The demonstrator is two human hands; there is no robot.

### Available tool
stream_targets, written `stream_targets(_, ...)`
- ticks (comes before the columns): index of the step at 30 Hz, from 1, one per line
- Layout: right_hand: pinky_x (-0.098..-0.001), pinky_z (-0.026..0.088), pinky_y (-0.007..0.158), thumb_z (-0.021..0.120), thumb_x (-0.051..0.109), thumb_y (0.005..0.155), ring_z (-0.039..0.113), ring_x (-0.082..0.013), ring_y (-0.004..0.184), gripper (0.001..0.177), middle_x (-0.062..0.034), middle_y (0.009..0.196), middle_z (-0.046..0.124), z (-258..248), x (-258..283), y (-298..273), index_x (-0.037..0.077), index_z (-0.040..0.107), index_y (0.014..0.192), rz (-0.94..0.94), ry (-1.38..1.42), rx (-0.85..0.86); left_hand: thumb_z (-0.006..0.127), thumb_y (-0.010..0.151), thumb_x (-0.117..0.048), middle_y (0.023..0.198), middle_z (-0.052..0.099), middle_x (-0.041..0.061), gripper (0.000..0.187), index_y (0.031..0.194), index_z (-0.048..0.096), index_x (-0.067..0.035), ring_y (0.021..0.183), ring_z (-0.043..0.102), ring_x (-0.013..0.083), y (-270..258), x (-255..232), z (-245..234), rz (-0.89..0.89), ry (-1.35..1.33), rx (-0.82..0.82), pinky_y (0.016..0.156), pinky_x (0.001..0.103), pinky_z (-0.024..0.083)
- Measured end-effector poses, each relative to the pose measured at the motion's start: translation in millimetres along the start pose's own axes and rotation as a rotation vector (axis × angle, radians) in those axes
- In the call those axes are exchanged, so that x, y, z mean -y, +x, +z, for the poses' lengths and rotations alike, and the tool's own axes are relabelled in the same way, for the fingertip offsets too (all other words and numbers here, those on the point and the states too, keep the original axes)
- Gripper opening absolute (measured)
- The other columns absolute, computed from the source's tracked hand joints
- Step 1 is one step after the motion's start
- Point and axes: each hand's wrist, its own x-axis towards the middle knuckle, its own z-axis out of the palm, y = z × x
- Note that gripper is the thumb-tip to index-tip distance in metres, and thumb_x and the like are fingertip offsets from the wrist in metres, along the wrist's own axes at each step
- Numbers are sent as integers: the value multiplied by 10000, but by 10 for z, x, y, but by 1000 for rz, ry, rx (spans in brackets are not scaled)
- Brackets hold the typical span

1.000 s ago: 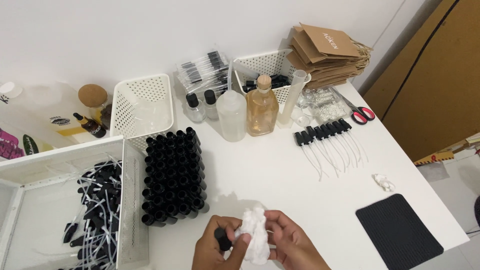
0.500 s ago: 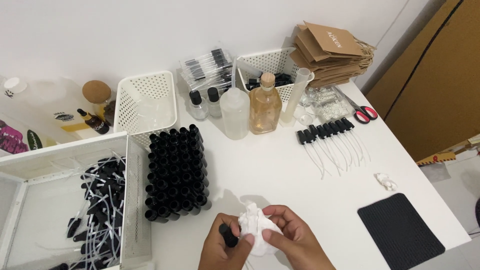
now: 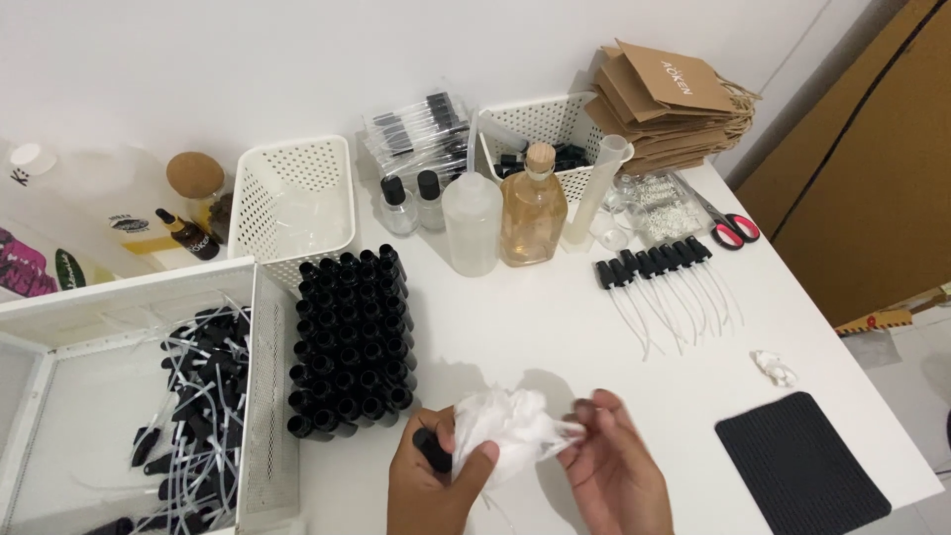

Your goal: Cleaning perfume sprayer components by wiping them with a cloth and organizing them on a work surface.

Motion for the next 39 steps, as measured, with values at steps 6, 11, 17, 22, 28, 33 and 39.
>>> stream_targets(6, -470, 509, 894, 514, 290, 952, 595, -359, 1123, 453, -253, 1293, 603, 290, -13, -120, 34, 545, 1325, 285, 51, 32, 833, 723, 96, 940, 744, 141, 403, 800, 480, -82, 781, 667, 242, -5, 58, 20, 2, -35, 95, 665, 343, 518)
stream_targets(11, -417, 616, 680, 540, 492, 889, 699, -338, 916, 711, -262, 1322, 637, 467, 115, -238, 73, 516, 1463, 584, 63, 152, 832, 758, 97, 909, 686, 127, 408, 810, 469, -82, 748, 610, 237, -30, 30, 44, -34, -33, 152, 628, 330, 464)
stream_targets(17, -519, 500, 961, 614, 2, 839, 638, -440, 1076, 522, -356, 1217, 685, 569, 108, -171, -139, 592, 1341, 464, -143, -130, 910, 693, -146, 1226, 884, -27, 417, 767, 500, -158, 683, 629, 82, -3, 64, 108, 15, 333, 175, 556, 232, 437)
stream_targets(22, -446, 501, 982, 584, 79, 935, 673, -340, 1155, 425, -221, 1258, 738, 1018, 420, -219, -25, 641, 1343, 145, -463, -379, 375, 956, -77, 1163, 783, 208, 212, 907, 582, -65, 1100, 733, 302, 193, 76, -66, 19, -93, 201, 858, 401, 518)
stream_targets(28, -236, 537, 850, 706, 312, 869, 709, -93, 989, 440, -7, 1057, 799, 870, 336, -366, 123, 786, 1258, 144, -1068, 173, 483, 991, -351, 1410, 727, -27, 216, 931, 575, -165, 1072, 607, 122, -154, -336, 267, 108, 184, 262, 1027, 287, 372)
stream_targets(33, -493, 588, 823, 258, 631, 942, 702, -393, 934, 842, -293, 966, 724, 494, 102, -310, -90, 675, 1064, 301, -430, 227, 518, 965, -442, 1389, 673, 13, 295, 929, 614, -165, 748, 532, 112, -108, -341, 236, 164, 226, 345, 747, 269, 425)
stream_targets(39, -309, 447, 498, 581, 190, 1024, 545, -185, 576, 153, -135, 760, 613, 955, 369, -466, 51, 630, 1065, 363, -725, 186, 646, 926, -338, 1288, 689, 36, 176, 942, 700, -171, 1137, 635, 143, -52, -344, 259, 278, 290, 432, 971, 315, 455)
